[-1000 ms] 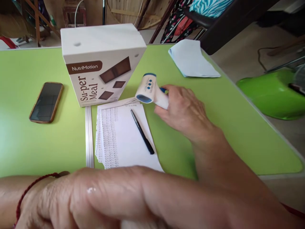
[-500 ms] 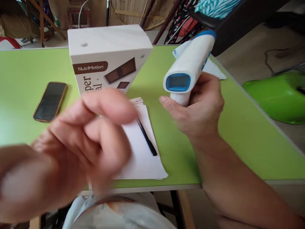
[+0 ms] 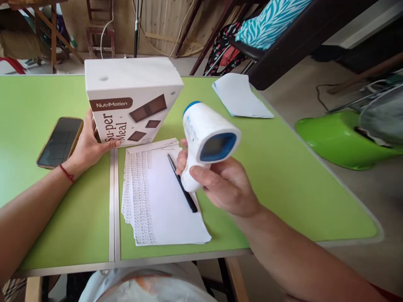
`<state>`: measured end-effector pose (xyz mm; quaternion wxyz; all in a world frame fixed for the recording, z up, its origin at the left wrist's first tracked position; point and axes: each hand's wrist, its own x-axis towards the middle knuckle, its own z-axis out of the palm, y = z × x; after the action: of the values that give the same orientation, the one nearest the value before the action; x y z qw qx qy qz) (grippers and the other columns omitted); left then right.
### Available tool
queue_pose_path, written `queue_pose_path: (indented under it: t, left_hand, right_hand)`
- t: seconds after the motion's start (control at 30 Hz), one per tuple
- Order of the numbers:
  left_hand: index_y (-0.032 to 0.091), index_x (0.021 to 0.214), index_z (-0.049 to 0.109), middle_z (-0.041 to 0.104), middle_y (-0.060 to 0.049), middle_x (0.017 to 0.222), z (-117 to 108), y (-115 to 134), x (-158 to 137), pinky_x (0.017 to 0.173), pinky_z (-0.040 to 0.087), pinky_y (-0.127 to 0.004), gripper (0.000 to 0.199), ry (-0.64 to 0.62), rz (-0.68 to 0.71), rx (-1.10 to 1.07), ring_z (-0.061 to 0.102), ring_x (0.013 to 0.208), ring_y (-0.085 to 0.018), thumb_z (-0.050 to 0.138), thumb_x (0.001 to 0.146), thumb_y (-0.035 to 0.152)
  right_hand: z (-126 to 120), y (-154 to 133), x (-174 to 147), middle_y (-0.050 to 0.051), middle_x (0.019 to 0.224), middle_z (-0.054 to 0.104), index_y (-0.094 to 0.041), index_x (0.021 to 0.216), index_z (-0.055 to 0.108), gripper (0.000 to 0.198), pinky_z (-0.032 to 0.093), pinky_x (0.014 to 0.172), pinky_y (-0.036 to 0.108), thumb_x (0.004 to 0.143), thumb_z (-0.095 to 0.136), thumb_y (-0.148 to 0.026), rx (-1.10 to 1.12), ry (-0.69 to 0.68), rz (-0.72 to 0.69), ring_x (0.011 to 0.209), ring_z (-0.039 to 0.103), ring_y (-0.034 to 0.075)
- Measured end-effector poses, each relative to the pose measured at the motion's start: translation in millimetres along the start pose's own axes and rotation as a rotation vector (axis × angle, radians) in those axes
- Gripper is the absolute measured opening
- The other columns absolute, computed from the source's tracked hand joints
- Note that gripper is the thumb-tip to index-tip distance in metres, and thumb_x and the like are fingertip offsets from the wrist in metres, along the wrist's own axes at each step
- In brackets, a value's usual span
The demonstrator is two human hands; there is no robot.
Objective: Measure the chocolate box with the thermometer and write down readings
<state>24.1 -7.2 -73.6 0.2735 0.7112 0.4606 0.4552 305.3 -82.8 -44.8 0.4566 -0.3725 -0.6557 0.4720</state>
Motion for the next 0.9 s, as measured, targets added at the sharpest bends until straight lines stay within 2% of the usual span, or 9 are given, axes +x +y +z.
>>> queue_pose_path:
  t: [0.13, 0.27, 0.37, 0.5, 0.6, 0.7, 0.9]
  left_hand:
    - [0.016, 0.119, 0.048, 0.062, -0.014, 0.118, -1.0, 5.0, -0.8, 0.091, 0.053, -0.044, 0.075, 0.088, -0.029, -0.076, 0.061, 0.109, -0.03, 0.079, 0.065, 0.057]
    - [0.017, 0.118, 0.051, 0.064, -0.011, 0.117, 0.1, 17.4, -5.9, 0.093, 0.053, -0.047, 0.063, 0.229, -0.013, -0.116, 0.062, 0.11, -0.03, 0.076, 0.072, 0.054]
    - [0.018, 0.116, 0.055, 0.065, -0.011, 0.118, 5.6, 28.0, -12.4, 0.094, 0.053, -0.047, 0.05, 0.156, 0.004, -0.198, 0.063, 0.11, -0.03, 0.066, 0.082, 0.054]
    - [0.015, 0.108, 0.059, 0.069, -0.013, 0.109, 13.4, 38.5, -20.5, 0.082, 0.057, -0.047, 0.054, 0.033, -0.176, -0.179, 0.067, 0.097, -0.03, 0.073, 0.075, 0.055]
    - [0.016, 0.109, 0.058, 0.069, -0.013, 0.109, 14.9, 41.6, -22.7, 0.079, 0.056, -0.048, 0.061, 0.021, -0.238, -0.121, 0.065, 0.096, -0.031, 0.076, 0.07, 0.059]
    - [0.017, 0.11, 0.058, 0.068, -0.013, 0.109, 14.2, 41.9, -21.9, 0.08, 0.054, -0.048, 0.061, 0.005, -0.269, -0.104, 0.064, 0.097, -0.031, 0.073, 0.072, 0.062]
    - [0.018, 0.108, 0.059, 0.067, -0.011, 0.107, 13.6, 40.2, -19.0, 0.081, 0.053, -0.049, 0.058, -0.025, -0.249, -0.134, 0.064, 0.097, -0.03, 0.073, 0.072, 0.061]
  right_hand:
    - [5.4, 0.2, 0.8, -0.001, 0.069, 0.052, -0.024, 0.09, 0.055, 0.028, 0.048, 0.052, 0.029, 0.084, 0.061, -0.05, 0.083, -0.108, 0.079, 0.061, 0.051, 0.015]
    - [8.0, 2.5, 0.1, -0.001, 0.068, 0.053, -0.022, 0.093, 0.057, 0.03, 0.047, 0.051, 0.028, 0.083, 0.064, -0.049, 0.104, -0.177, 0.074, 0.059, 0.051, 0.013]
    - [9.2, 3.4, -3.6, -0.001, 0.068, 0.054, -0.022, 0.093, 0.058, 0.032, 0.048, 0.051, 0.028, 0.082, 0.066, -0.051, 0.133, -0.221, 0.073, 0.061, 0.053, 0.014]
    - [13.9, 2.4, -7.4, 0.0, 0.072, 0.056, -0.021, 0.087, 0.057, 0.031, 0.047, 0.052, 0.028, 0.08, 0.068, -0.05, 0.204, -0.27, 0.152, 0.063, 0.053, 0.014]
    - [19.6, 2.0, -7.3, 0.0, 0.073, 0.056, -0.02, 0.085, 0.055, 0.034, 0.046, 0.055, 0.027, 0.079, 0.068, -0.051, 0.261, -0.276, 0.241, 0.063, 0.052, 0.012]
    - [24.4, 2.9, -6.7, -0.001, 0.071, 0.053, -0.02, 0.083, 0.054, 0.037, 0.045, 0.058, 0.028, 0.077, 0.07, -0.052, 0.299, -0.246, 0.302, 0.065, 0.052, 0.012]
    - [28.2, 7.5, -8.3, -0.001, 0.075, 0.055, -0.021, 0.089, 0.058, 0.034, 0.048, 0.062, 0.029, 0.077, 0.073, -0.049, 0.346, -0.22, 0.338, 0.069, 0.054, 0.013]
